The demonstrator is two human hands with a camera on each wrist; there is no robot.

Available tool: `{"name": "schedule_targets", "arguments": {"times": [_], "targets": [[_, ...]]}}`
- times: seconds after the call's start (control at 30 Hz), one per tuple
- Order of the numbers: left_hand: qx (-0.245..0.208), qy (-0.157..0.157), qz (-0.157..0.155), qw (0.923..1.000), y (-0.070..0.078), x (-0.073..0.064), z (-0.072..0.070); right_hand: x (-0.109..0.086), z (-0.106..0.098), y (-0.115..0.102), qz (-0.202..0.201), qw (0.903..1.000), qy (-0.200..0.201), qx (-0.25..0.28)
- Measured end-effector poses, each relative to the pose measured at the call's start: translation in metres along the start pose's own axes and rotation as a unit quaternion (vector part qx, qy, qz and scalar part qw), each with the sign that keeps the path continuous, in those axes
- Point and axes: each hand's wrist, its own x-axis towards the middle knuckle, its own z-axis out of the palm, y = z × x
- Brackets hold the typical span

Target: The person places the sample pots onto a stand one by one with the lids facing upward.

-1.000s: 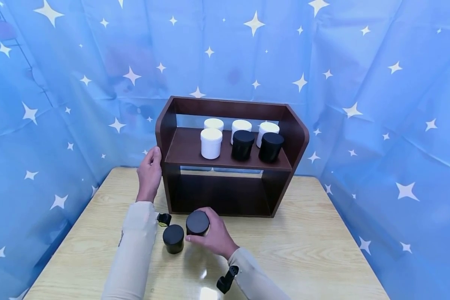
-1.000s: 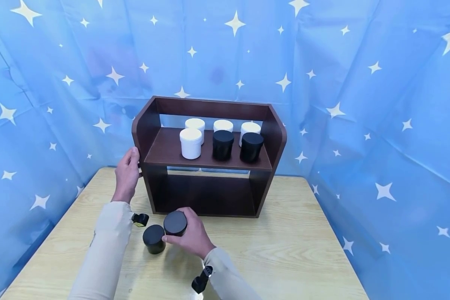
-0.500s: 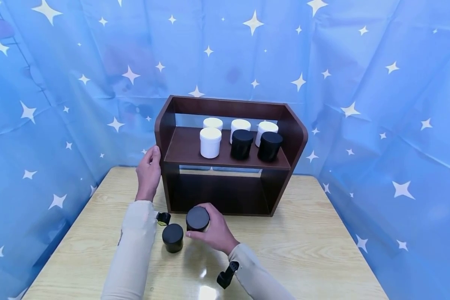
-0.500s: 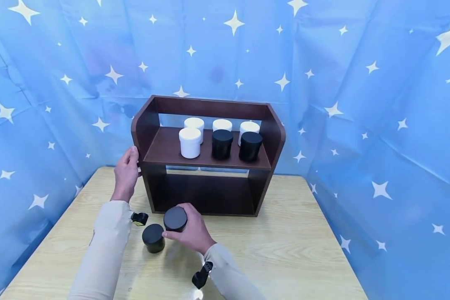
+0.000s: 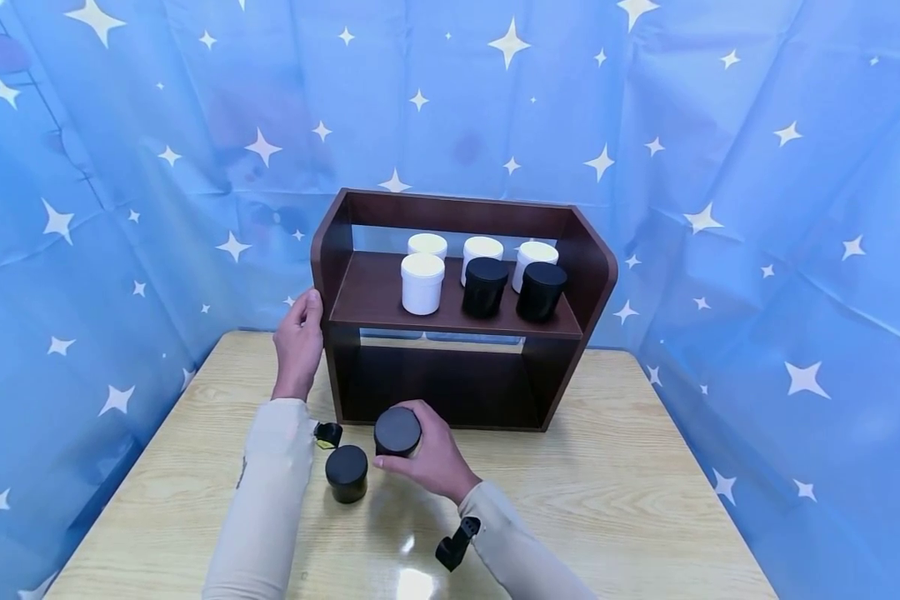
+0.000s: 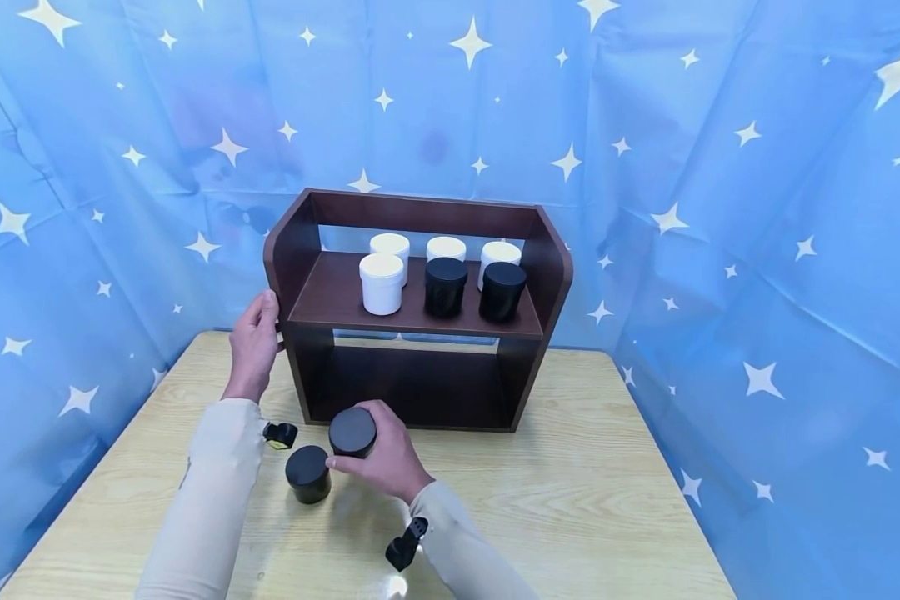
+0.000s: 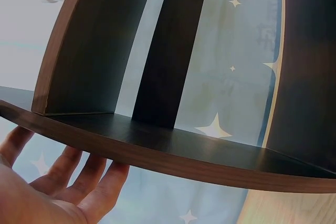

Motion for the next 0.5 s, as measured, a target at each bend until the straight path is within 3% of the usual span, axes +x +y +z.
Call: {"name": "schedule_targets", "arguments": {"times": [0.5], "targets": [[0.005, 0.003, 0.003, 1.0000, 0.0016, 0.0005, 0.0002, 0.0041, -0.0025, -0.0026, -0.013, 0.9999, 0.004, 0.002]]}}
